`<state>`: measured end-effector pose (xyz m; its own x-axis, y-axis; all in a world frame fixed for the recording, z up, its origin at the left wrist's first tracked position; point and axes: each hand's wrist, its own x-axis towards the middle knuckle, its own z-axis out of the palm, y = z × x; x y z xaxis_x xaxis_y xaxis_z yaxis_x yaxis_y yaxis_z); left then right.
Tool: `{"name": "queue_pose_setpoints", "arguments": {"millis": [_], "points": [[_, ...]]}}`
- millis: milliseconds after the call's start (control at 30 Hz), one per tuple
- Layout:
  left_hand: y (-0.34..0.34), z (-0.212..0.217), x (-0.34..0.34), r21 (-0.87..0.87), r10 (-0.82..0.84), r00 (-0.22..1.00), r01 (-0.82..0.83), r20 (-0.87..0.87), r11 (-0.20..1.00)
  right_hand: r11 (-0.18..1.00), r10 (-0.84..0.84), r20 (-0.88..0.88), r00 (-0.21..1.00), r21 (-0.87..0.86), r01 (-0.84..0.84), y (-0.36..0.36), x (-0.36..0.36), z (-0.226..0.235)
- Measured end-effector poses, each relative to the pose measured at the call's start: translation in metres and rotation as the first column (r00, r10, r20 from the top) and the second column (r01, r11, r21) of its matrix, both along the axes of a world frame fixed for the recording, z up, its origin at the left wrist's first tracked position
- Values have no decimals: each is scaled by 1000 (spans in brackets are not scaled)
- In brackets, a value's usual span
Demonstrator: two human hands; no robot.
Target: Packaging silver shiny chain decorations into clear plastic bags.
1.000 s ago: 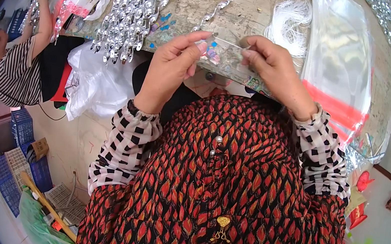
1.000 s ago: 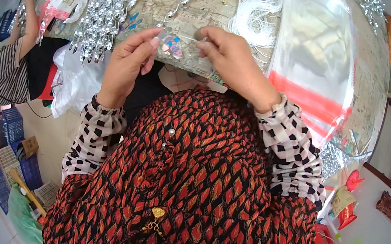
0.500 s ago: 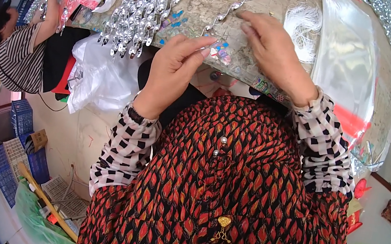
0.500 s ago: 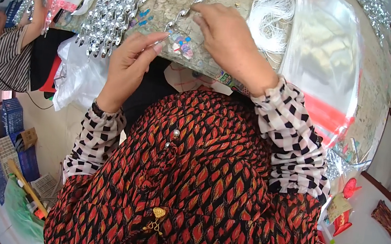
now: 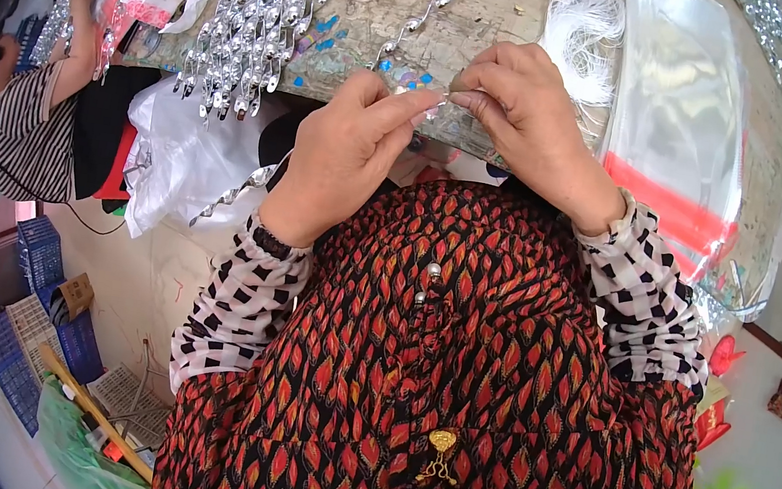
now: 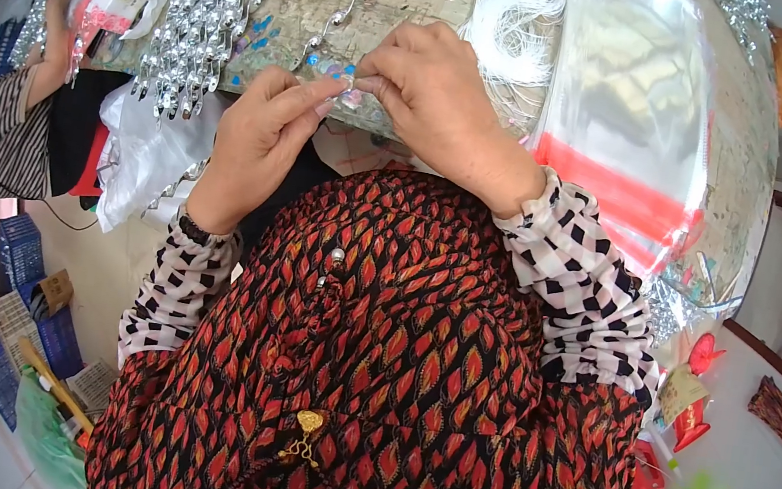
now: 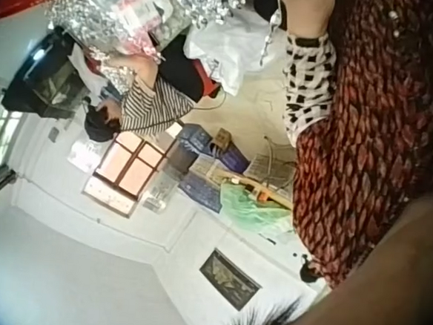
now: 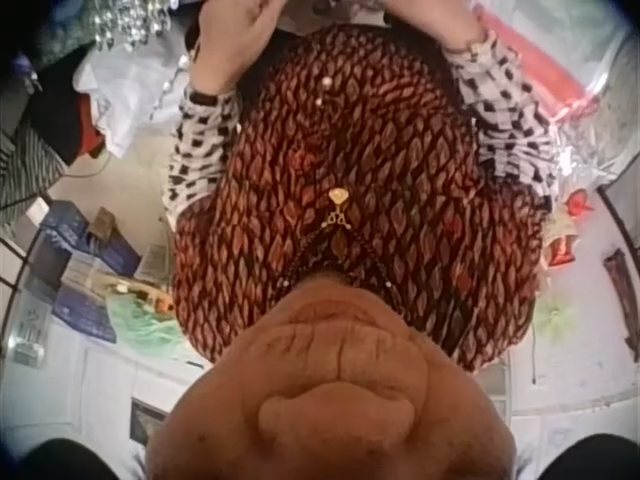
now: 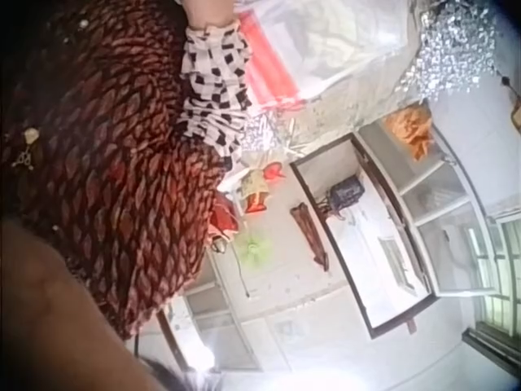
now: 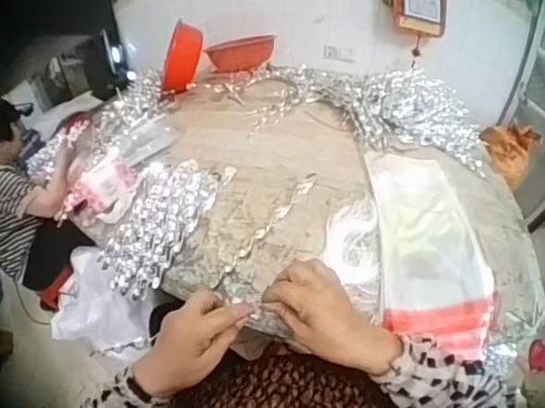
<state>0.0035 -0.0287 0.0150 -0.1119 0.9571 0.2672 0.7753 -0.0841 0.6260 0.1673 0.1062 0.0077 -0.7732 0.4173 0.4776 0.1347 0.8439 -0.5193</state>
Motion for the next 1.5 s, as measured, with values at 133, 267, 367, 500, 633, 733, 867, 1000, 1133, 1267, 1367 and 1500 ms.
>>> {"name": "queue_pose_setpoints", "arguments": {"millis": [133, 267, 367, 500, 633, 733, 867, 1000, 1133, 1267, 1367, 1500], "points": [[1, -3, 2, -13, -39, 998, 39, 41, 999, 998, 33, 38, 999, -55, -31, 3, 3, -4], [13, -5, 1, -17, -61, 998, 61, -12, 998, 997, 68, 134, 989, 17, -71, 19, 15, -3], [19, -5, 0, -67, -66, 997, 64, -41, 996, 994, 47, 224, 973, 83, -67, 27, 28, -1], [24, -9, 1, -103, -84, 989, 72, -121, 992, 995, -17, 279, 960, 100, -11, 32, 38, -14], [28, -3, 3, -110, -73, 985, 57, -155, 992, 994, -104, 231, 967, 67, 91, 45, 41, -19], [29, -2, 4, -105, -66, 987, 51, -145, 993, 993, -117, 219, 969, 54, 108, 55, 39, -18], [24, -3, 3, -110, -52, 985, 34, -162, 993, 988, -27, 236, 971, 153, -10, 63, 29, -21], [19, -4, 2, -115, -43, 987, 25, -154, 993, 981, 67, 236, 969, 164, -108, 68, 20, -23], [14, -5, 0, -119, -47, 993, 34, -110, 992, 973, 113, 263, 958, 164, -160, 70, 15, -22], [10, -6, -2, -143, -48, 995, 35, -84, 989, 958, 169, 293, 941, 174, -226, 71, 11, -24], [8, -5, -4, -151, -53, 996, 40, -78, 988, 948, 203, 296, 933, 179, -263, 71, 9, -23], [5, -3, -6, -147, -56, 994, 43, -89, 988, 940, 222, 304, 926, 187, -286, 69, 8, -22]]}}
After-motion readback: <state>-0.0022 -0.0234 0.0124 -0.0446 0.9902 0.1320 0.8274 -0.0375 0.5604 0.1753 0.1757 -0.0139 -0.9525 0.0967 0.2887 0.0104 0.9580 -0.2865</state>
